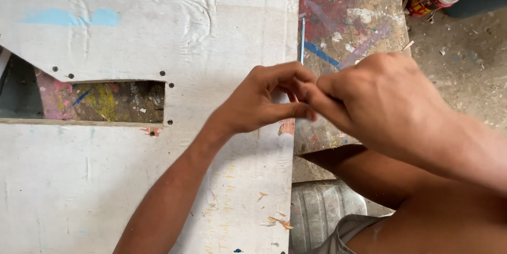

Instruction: Manually poking or drilling holes into a large white board using a screwdriver as a punch tool.

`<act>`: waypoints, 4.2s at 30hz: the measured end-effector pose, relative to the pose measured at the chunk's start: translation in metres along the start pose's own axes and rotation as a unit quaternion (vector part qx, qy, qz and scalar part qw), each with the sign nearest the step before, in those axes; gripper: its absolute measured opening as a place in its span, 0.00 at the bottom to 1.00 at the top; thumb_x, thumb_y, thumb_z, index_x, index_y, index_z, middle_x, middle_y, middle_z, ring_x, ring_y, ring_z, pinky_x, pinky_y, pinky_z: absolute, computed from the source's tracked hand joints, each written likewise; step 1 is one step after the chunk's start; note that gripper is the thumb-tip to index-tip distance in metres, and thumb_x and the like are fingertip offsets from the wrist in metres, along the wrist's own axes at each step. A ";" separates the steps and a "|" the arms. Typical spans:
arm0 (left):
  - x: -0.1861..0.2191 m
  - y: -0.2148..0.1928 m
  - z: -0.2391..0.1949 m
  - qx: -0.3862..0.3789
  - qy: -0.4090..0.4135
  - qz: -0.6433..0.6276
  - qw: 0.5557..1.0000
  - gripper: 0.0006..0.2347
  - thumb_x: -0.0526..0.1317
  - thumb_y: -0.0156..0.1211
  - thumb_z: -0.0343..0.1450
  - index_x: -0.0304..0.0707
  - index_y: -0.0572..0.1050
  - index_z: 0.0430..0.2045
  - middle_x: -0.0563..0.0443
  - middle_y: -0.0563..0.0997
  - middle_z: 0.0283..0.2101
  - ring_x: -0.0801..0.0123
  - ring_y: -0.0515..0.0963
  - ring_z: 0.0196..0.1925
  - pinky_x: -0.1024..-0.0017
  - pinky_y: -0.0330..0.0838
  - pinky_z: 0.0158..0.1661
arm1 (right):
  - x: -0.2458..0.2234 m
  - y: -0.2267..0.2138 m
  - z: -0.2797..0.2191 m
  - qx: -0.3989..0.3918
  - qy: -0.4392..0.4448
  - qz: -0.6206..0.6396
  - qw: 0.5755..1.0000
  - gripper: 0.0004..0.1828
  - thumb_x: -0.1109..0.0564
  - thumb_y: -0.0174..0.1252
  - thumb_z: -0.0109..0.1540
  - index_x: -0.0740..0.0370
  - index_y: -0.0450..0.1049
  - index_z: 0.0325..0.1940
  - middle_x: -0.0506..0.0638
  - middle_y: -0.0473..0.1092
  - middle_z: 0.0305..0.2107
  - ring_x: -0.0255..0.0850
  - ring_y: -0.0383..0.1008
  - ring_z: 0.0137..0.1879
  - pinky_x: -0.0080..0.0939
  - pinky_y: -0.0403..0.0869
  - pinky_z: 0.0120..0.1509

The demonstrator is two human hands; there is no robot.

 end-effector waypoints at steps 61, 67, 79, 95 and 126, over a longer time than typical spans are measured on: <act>-0.022 -0.003 0.014 -0.090 -0.013 -0.029 0.995 0.08 0.33 0.65 0.72 0.40 0.81 0.43 0.47 0.87 0.38 0.72 0.85 0.36 0.77 0.83 0.41 | 0.015 -0.005 -0.013 0.031 0.119 -0.080 0.989 0.23 0.46 0.57 0.73 0.54 0.76 0.24 0.45 0.67 0.09 0.39 0.62 0.11 0.39 0.62 0.19; 0.013 0.007 0.006 -0.061 0.025 0.100 0.993 0.11 0.28 0.63 0.71 0.39 0.79 0.46 0.52 0.86 0.39 0.75 0.84 0.38 0.77 0.80 0.42 | 0.012 0.002 -0.021 0.003 0.122 -0.103 0.987 0.28 0.39 0.48 0.76 0.49 0.74 0.25 0.42 0.71 0.12 0.39 0.65 0.12 0.38 0.64 0.21; 0.054 0.013 -0.008 0.131 0.134 0.299 0.936 0.07 0.31 0.73 0.64 0.32 0.77 0.29 0.52 0.82 0.27 0.74 0.78 0.25 0.76 0.72 0.28 | 0.012 -0.004 -0.020 0.034 0.129 -0.054 0.990 0.26 0.42 0.51 0.75 0.55 0.79 0.27 0.49 0.70 0.10 0.43 0.67 0.12 0.42 0.63 0.16; 0.047 0.001 -0.014 0.103 0.098 0.196 0.970 0.05 0.25 0.70 0.64 0.33 0.81 0.26 0.56 0.81 0.23 0.80 0.68 0.22 0.80 0.66 0.25 | -0.006 0.000 -0.011 -0.013 0.141 0.001 0.990 0.30 0.43 0.45 0.75 0.57 0.77 0.24 0.50 0.70 0.12 0.47 0.67 0.13 0.45 0.67 0.21; 0.016 -0.008 -0.022 0.050 0.036 0.096 0.994 0.05 0.28 0.70 0.66 0.38 0.84 0.31 0.57 0.82 0.23 0.85 0.61 0.19 0.83 0.55 0.22 | -0.044 -0.018 -0.013 0.112 -0.227 -0.004 0.967 0.08 0.59 0.63 0.58 0.59 0.73 0.39 0.47 0.72 0.27 0.40 0.70 0.24 0.46 0.69 0.28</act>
Point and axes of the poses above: each hand's wrist, its own z-axis towards the middle knuckle, its own y-axis out of the palm, x = y × z, the point moved 10 cm from there along z, towards the middle knuckle
